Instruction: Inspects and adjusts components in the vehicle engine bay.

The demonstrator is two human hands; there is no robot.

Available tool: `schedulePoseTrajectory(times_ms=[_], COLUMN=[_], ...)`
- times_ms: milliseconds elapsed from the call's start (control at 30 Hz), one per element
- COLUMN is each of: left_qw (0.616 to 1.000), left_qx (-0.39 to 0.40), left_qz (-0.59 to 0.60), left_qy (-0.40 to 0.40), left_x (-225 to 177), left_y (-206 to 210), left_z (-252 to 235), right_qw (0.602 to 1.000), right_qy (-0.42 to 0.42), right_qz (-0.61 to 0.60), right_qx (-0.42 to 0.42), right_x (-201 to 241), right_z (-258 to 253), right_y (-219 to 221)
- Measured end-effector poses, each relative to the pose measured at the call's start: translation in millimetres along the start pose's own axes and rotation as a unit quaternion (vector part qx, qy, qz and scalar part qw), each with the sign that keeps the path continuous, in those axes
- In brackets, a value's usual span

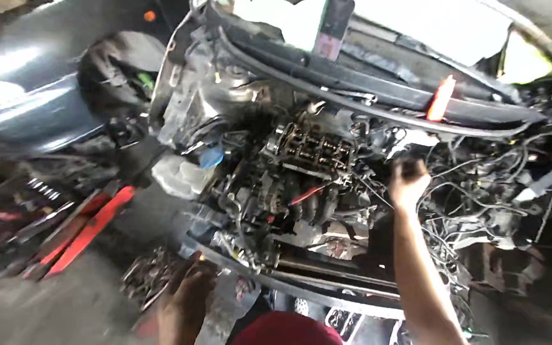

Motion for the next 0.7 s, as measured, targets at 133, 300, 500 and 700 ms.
schedulePoseTrajectory(times_ms=[133,300,500,700], left_qw=[0.999,0.998,0.999,0.993], left_qx=[0.037,0.060,0.022,0.039], left_qz=[-0.003,0.004,0.002,-0.001], left_qy=[0.028,0.036,0.037,0.109], left_x=[-24,-47,-51,-74], left_y=[19,12,7,31], left_z=[-34,-72,-121,-115], right_qw=[0.981,0.959,0.979,0.982], right_qy=[0.027,0.125,0.102,0.008], right_qz=[0.162,0.255,0.178,-0.046], right_qx=[-0.101,-0.021,-0.023,-0.184], right_x=[-5,-9,-27,-8], right_z=[-132,-201,-214,-217], right_y=[-8,8,10,-23])
Point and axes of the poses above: each hand's wrist, its own z-axis away from the middle knuckle, its own y-axis out of the palm, x = y × z, the point moved 4 cm from there along -z, towards the middle knuckle, and after that the axes turned 8 degrees about z, right-handed, at the moved point
